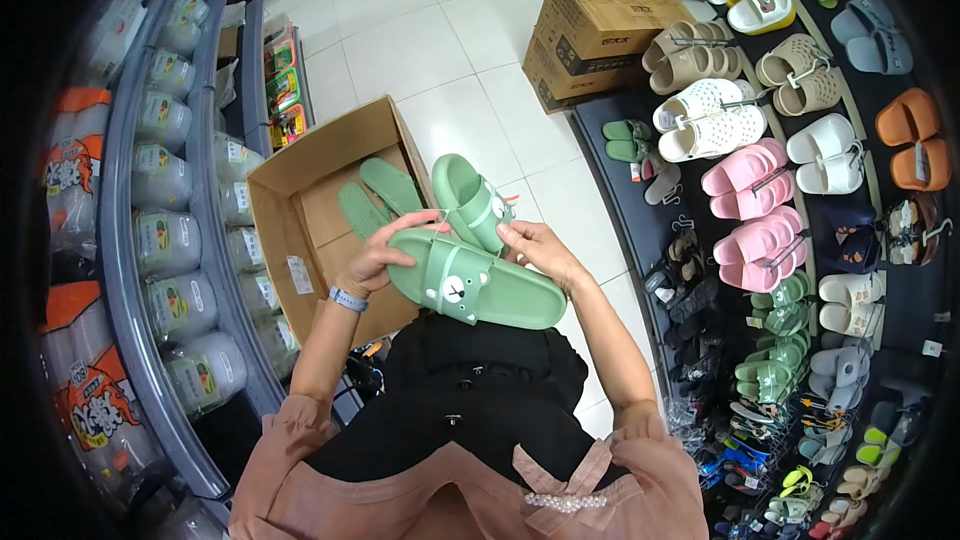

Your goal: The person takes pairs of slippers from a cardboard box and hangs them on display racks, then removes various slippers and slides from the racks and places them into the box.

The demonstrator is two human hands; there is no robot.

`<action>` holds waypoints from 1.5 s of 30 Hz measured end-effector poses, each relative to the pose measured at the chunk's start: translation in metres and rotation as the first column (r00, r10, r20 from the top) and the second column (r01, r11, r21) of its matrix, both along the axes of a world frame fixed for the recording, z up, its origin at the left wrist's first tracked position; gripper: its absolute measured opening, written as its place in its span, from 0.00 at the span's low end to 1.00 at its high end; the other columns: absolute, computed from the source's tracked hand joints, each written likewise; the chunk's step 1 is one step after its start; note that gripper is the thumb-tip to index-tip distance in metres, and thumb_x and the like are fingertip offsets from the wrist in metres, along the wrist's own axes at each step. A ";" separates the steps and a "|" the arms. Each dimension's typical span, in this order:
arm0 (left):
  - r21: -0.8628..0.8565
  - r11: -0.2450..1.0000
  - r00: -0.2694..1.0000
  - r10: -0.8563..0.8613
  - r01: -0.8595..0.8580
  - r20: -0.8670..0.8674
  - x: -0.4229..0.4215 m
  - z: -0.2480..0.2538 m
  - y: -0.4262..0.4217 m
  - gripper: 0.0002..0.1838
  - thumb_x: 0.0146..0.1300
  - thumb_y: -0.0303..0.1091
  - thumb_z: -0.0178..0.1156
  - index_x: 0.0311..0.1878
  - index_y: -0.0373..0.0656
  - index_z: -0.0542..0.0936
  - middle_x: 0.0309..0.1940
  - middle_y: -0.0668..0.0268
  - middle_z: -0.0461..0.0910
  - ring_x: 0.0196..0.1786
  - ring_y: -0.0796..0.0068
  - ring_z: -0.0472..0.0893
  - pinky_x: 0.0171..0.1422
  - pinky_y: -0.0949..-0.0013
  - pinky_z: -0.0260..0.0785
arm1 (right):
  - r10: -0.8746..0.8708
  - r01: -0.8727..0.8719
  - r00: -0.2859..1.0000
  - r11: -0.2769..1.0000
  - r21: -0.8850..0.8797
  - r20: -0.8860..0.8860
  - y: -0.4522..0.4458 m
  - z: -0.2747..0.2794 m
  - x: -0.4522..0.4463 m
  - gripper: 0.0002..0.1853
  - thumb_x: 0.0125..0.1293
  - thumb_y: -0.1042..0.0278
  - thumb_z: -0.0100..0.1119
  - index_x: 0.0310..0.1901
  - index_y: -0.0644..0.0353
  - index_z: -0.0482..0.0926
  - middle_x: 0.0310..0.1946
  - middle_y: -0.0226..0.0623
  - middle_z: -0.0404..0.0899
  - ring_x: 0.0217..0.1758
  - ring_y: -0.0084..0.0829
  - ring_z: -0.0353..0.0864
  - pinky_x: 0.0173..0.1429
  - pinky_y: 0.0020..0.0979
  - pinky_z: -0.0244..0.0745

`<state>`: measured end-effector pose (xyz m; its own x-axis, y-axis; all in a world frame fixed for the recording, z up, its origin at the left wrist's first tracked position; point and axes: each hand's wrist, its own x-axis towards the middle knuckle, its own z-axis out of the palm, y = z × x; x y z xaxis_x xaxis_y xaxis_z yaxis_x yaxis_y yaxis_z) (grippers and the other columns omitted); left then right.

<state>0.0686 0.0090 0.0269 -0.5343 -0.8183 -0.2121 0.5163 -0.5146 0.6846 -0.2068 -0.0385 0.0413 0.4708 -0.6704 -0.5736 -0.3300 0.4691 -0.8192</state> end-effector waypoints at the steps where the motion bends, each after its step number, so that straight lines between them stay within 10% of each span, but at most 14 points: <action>1: 0.001 1.000 1.000 0.001 -0.001 0.000 0.000 -0.001 0.000 0.40 0.43 0.17 0.56 0.65 0.35 0.57 0.61 0.51 0.65 0.64 0.60 0.65 0.68 0.62 0.56 | 0.001 -0.001 1.000 1.000 0.001 0.000 0.002 -0.002 0.001 0.23 0.62 0.47 0.54 0.44 0.62 0.77 0.32 0.33 0.77 0.33 0.22 0.75 0.41 0.24 0.71; 4: -0.043 0.998 0.998 0.042 -0.039 0.053 0.000 -0.009 0.002 0.40 0.43 0.17 0.57 0.65 0.36 0.57 0.62 0.52 0.63 0.64 0.61 0.64 0.68 0.64 0.58 | -0.352 0.349 0.877 0.935 0.070 0.328 0.001 0.001 0.009 0.13 0.60 0.62 0.61 0.41 0.61 0.78 0.30 0.27 0.77 0.35 0.19 0.72 0.41 0.22 0.68; 9: -0.073 0.981 0.955 0.192 -0.180 0.226 -0.007 -0.049 0.007 0.38 0.43 0.17 0.55 0.63 0.37 0.59 0.59 0.58 0.66 0.60 0.69 0.68 0.64 0.68 0.61 | -0.320 0.372 0.858 0.927 -0.056 0.402 -0.004 -0.010 0.016 0.08 0.59 0.66 0.61 0.27 0.60 0.79 0.23 0.25 0.75 0.27 0.16 0.68 0.35 0.20 0.63; 15: -0.057 0.990 0.956 0.140 -0.129 0.258 -0.006 -0.028 0.006 0.36 0.43 0.16 0.55 0.61 0.38 0.61 0.55 0.62 0.69 0.57 0.72 0.70 0.62 0.70 0.63 | -0.149 0.165 0.980 0.978 -0.127 0.130 0.001 0.000 0.018 0.14 0.62 0.61 0.58 0.23 0.59 0.76 0.16 0.25 0.72 0.15 0.14 0.63 0.22 0.17 0.58; 25: 0.055 0.989 0.975 0.127 -0.139 0.182 -0.010 -0.043 0.014 0.38 0.42 0.16 0.53 0.62 0.37 0.60 0.57 0.61 0.67 0.58 0.71 0.69 0.63 0.69 0.61 | 0.127 -0.140 0.984 0.985 -0.101 -0.125 0.007 -0.018 0.021 0.16 0.67 0.55 0.50 0.42 0.61 0.75 0.23 0.30 0.76 0.23 0.19 0.74 0.30 0.22 0.70; 29: 0.016 0.986 0.976 0.162 -0.166 0.143 -0.002 -0.053 0.009 0.38 0.43 0.17 0.53 0.64 0.37 0.58 0.57 0.61 0.67 0.58 0.72 0.69 0.63 0.70 0.61 | -0.045 0.025 0.989 0.990 0.138 0.140 0.014 -0.040 0.024 0.17 0.66 0.58 0.51 0.51 0.60 0.73 0.43 0.31 0.75 0.43 0.23 0.76 0.43 0.25 0.74; 32: 0.080 0.985 0.987 0.148 -0.153 0.071 -0.001 -0.059 0.005 0.36 0.47 0.18 0.54 0.64 0.38 0.57 0.57 0.61 0.67 0.59 0.73 0.69 0.64 0.70 0.61 | -0.603 0.319 0.717 0.730 0.604 0.351 0.015 -0.035 0.048 0.17 0.66 0.60 0.51 0.52 0.61 0.72 0.49 0.35 0.74 0.49 0.28 0.75 0.53 0.31 0.72; 40: 0.169 0.977 0.991 0.125 -0.132 0.051 0.024 -0.157 0.001 0.30 0.61 0.30 0.56 0.65 0.39 0.57 0.60 0.58 0.64 0.63 0.68 0.65 0.66 0.64 0.58 | -0.717 0.516 0.675 0.628 0.582 0.175 0.015 -0.070 0.068 0.21 0.63 0.60 0.56 0.53 0.65 0.71 0.50 0.37 0.74 0.52 0.30 0.73 0.57 0.34 0.69; 43: 0.243 0.968 0.959 0.120 -0.056 -0.257 0.068 -0.168 -0.016 0.29 0.62 0.36 0.55 0.64 0.40 0.59 0.61 0.57 0.64 0.63 0.66 0.65 0.67 0.61 0.57 | -0.735 0.560 0.664 0.613 0.558 0.140 0.022 -0.079 0.065 0.22 0.62 0.59 0.57 0.53 0.65 0.70 0.50 0.37 0.74 0.52 0.31 0.73 0.58 0.35 0.68; 45: 0.055 0.986 0.971 0.146 -0.159 0.192 0.089 -0.206 -0.016 0.27 0.62 0.39 0.57 0.62 0.41 0.62 0.59 0.58 0.66 0.61 0.65 0.67 0.66 0.60 0.58 | -0.767 0.635 0.637 0.577 0.514 0.074 0.031 -0.081 0.065 0.22 0.62 0.58 0.57 0.52 0.65 0.71 0.50 0.37 0.74 0.52 0.31 0.73 0.57 0.34 0.68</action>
